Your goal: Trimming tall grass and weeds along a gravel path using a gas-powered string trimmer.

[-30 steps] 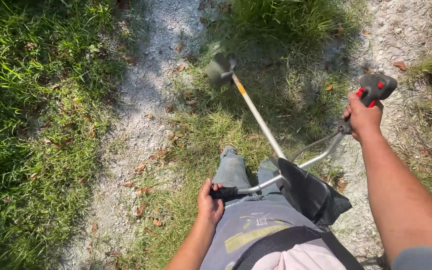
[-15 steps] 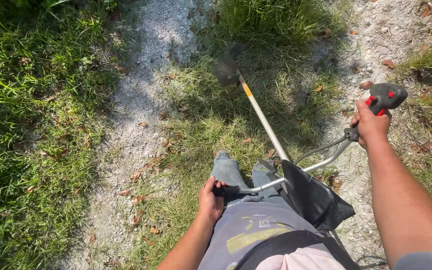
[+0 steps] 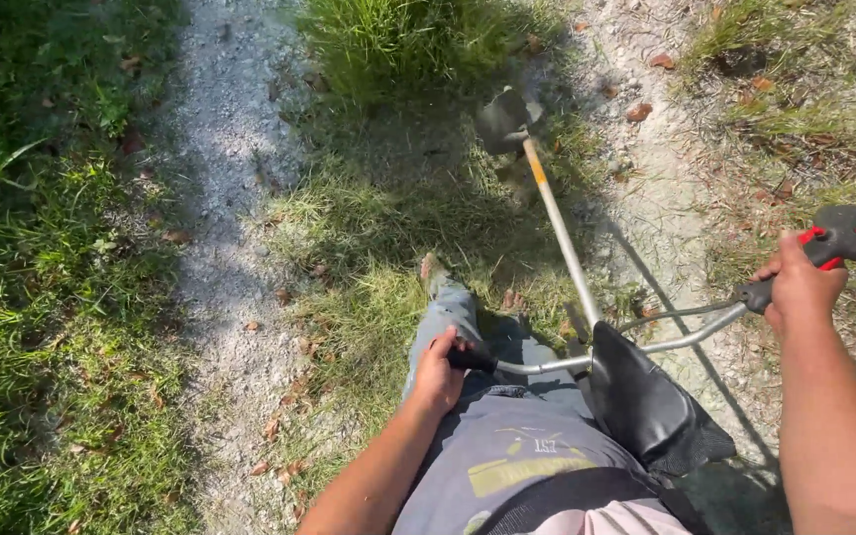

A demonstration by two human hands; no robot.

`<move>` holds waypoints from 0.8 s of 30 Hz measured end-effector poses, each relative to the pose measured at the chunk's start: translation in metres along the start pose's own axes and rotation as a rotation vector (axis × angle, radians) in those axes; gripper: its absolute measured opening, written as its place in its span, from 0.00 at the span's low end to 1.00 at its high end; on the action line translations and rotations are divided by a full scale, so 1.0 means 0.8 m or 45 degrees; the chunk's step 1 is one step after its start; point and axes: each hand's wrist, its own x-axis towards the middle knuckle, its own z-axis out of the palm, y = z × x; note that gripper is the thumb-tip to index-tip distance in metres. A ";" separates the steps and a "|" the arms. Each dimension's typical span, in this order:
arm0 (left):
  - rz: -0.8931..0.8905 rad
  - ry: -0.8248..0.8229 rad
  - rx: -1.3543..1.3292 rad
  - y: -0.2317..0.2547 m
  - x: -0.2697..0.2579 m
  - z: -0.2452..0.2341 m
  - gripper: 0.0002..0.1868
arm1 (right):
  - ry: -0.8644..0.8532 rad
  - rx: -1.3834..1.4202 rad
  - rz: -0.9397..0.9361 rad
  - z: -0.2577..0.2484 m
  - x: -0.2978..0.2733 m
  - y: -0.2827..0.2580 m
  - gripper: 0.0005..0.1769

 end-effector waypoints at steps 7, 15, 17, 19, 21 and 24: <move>-0.157 -0.063 0.052 0.013 0.026 0.038 0.16 | 0.149 -0.095 0.116 -0.024 -0.068 -0.063 0.09; -0.144 -0.031 0.059 0.054 0.039 0.029 0.13 | 0.148 -0.075 0.100 0.020 -0.068 -0.060 0.11; -0.134 -0.054 0.045 0.065 0.043 0.018 0.15 | 0.137 -0.095 0.111 0.044 -0.053 -0.058 0.14; -0.142 -0.077 0.032 0.074 0.040 0.011 0.18 | 0.140 -0.124 0.124 0.066 -0.052 -0.063 0.18; -0.097 0.015 -0.072 0.087 0.031 0.010 0.14 | 0.040 -0.049 0.105 0.098 -0.061 -0.082 0.14; -0.089 0.012 -0.076 0.093 0.029 -0.005 0.16 | -0.032 -0.004 0.093 0.135 -0.066 -0.095 0.13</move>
